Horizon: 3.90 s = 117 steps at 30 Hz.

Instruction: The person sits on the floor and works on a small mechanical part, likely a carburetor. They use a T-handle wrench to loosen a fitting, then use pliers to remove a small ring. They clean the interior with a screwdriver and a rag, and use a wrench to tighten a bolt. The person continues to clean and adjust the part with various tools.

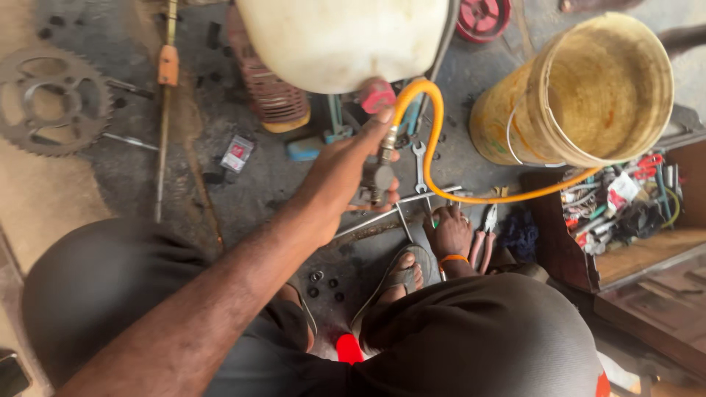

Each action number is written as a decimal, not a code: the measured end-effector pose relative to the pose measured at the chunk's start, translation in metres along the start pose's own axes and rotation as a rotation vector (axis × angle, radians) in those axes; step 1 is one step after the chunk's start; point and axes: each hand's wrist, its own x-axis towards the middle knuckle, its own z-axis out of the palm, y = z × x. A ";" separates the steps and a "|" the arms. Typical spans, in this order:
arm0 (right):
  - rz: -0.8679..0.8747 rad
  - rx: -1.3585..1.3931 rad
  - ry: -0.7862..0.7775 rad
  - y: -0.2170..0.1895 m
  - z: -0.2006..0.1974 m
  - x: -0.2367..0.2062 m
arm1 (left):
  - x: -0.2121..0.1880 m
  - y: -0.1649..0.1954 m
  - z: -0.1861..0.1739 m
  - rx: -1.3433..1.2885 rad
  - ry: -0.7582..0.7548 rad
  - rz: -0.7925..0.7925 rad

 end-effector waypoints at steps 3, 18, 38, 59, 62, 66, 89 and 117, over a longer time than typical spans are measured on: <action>0.040 0.163 0.002 -0.004 0.008 -0.001 | -0.012 -0.008 -0.002 -0.004 0.003 0.029; 0.027 0.540 -0.373 0.010 -0.005 -0.003 | -0.026 -0.004 -0.019 -0.115 0.007 0.013; -0.100 1.136 0.019 0.025 -0.136 -0.086 | -0.046 -0.031 -0.007 -0.307 -0.198 0.143; -0.251 1.810 0.502 0.064 -0.299 -0.160 | -0.025 -0.109 -0.033 -0.197 -0.196 0.060; -0.248 1.834 0.528 0.037 -0.293 -0.162 | -0.023 -0.114 -0.031 -0.156 -0.163 0.048; -0.258 1.837 0.534 0.012 -0.294 -0.164 | -0.022 -0.112 -0.030 -0.143 -0.134 0.042; -0.288 2.227 0.239 0.034 -0.284 -0.161 | -0.012 -0.127 -0.028 -0.048 0.091 0.203; -0.590 1.174 0.267 0.114 -0.242 -0.128 | -0.002 -0.144 -0.027 0.011 0.001 -0.068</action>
